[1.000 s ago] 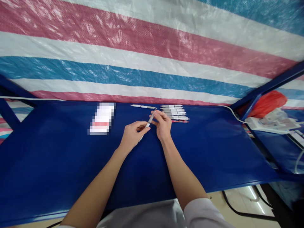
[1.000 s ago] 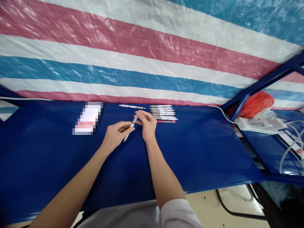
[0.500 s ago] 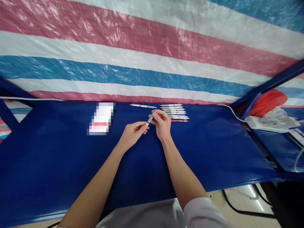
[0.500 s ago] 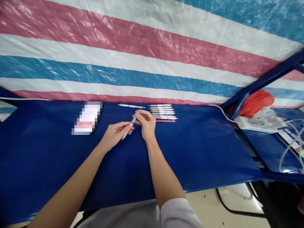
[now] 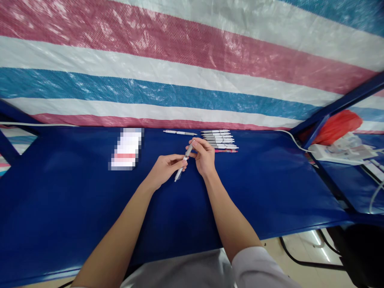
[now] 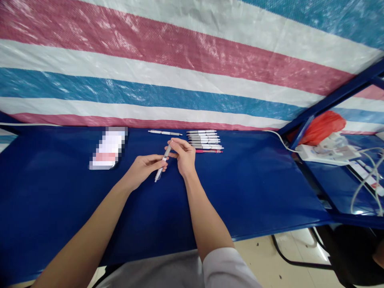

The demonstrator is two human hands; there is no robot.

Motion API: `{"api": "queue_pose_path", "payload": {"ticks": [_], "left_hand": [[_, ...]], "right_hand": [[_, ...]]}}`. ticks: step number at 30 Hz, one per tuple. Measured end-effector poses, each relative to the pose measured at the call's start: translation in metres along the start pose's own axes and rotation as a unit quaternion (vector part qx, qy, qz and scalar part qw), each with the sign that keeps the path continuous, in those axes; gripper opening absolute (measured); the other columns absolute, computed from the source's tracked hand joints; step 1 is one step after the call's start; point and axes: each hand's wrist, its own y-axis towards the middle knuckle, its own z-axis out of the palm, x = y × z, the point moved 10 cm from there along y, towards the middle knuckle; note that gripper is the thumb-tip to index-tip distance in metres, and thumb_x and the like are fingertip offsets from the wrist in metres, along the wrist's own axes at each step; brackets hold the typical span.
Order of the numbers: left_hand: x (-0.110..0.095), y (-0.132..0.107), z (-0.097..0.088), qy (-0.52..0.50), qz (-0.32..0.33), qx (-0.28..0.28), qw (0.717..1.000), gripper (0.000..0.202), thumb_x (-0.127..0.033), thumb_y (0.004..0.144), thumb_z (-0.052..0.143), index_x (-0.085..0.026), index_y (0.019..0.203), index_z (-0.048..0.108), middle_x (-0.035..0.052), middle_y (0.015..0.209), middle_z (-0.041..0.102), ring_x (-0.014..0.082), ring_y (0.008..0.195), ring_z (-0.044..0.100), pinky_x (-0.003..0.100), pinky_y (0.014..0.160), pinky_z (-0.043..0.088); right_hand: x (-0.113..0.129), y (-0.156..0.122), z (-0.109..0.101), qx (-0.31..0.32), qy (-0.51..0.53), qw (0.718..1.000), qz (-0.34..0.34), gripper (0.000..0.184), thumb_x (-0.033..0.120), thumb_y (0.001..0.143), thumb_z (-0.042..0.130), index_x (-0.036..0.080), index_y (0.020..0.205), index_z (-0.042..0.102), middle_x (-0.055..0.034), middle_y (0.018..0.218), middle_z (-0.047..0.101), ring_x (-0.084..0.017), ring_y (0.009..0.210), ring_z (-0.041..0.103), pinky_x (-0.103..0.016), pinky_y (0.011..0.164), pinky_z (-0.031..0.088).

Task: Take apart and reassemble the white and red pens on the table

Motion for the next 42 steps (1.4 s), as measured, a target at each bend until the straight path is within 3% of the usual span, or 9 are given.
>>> {"api": "queue_pose_path", "payload": {"ticks": [5,18,21,26,36,42], "left_hand": [[0.002,-0.001,-0.004,-0.030,-0.011,-0.027,0.999,0.034,-0.040,0.075,0.072,-0.017,0.099,0.072,0.0067,0.085,0.074,0.0195,0.074,0.068,0.033,0.070,0.056],[-0.014,-0.003,-0.011,0.057,0.061,-0.110,0.990,0.030,-0.039,0.072,0.074,-0.018,0.093,0.073,0.0040,0.084,0.071,0.0178,0.075,0.067,0.030,0.072,0.055],[-0.016,-0.003,-0.010,0.053,0.071,-0.108,0.990,0.030,-0.039,0.069,0.076,-0.018,0.091,0.073,0.0044,0.086,0.072,0.0196,0.079,0.068,0.031,0.076,0.056],[-0.007,-0.002,-0.010,0.022,0.025,-0.076,0.997,0.033,-0.041,0.072,0.074,-0.018,0.096,0.073,0.0057,0.084,0.074,0.0205,0.073,0.069,0.036,0.074,0.058],[0.004,-0.003,-0.001,-0.076,-0.046,-0.006,0.996,0.034,-0.042,0.076,0.071,-0.017,0.098,0.074,0.0090,0.086,0.074,0.0194,0.071,0.068,0.034,0.068,0.058],[-0.007,-0.002,-0.005,-0.043,-0.004,-0.048,0.998,0.037,-0.041,0.078,0.068,-0.016,0.105,0.068,0.0078,0.085,0.073,0.0169,0.068,0.065,0.032,0.066,0.055]], "right_hand": [[0.001,0.000,0.004,0.022,0.017,1.000,0.005,0.018,0.031,0.068,0.074,0.024,0.085,0.070,0.0022,0.080,0.072,-0.013,0.069,0.069,-0.024,0.057,0.059],[0.003,0.002,-0.007,-0.031,0.003,0.999,-0.018,0.023,0.028,0.061,0.080,0.024,0.082,0.072,0.0042,0.077,0.068,-0.012,0.068,0.067,-0.022,0.055,0.059],[0.003,0.002,-0.007,-0.037,-0.019,0.999,-0.018,0.025,0.030,0.060,0.081,0.024,0.082,0.071,0.0041,0.076,0.068,-0.013,0.069,0.067,-0.023,0.055,0.059],[0.002,0.002,-0.005,-0.023,-0.012,1.000,-0.008,0.026,0.030,0.062,0.079,0.025,0.086,0.070,0.0037,0.077,0.070,-0.014,0.069,0.069,-0.023,0.054,0.059],[0.001,0.001,-0.003,-0.003,0.000,1.000,0.000,0.021,0.029,0.067,0.075,0.023,0.087,0.069,0.0013,0.082,0.074,-0.016,0.073,0.072,-0.026,0.058,0.060],[0.001,0.002,-0.005,-0.014,-0.008,1.000,-0.009,0.021,0.030,0.067,0.075,0.023,0.087,0.069,0.0008,0.085,0.075,-0.017,0.077,0.072,-0.026,0.058,0.060]]}}
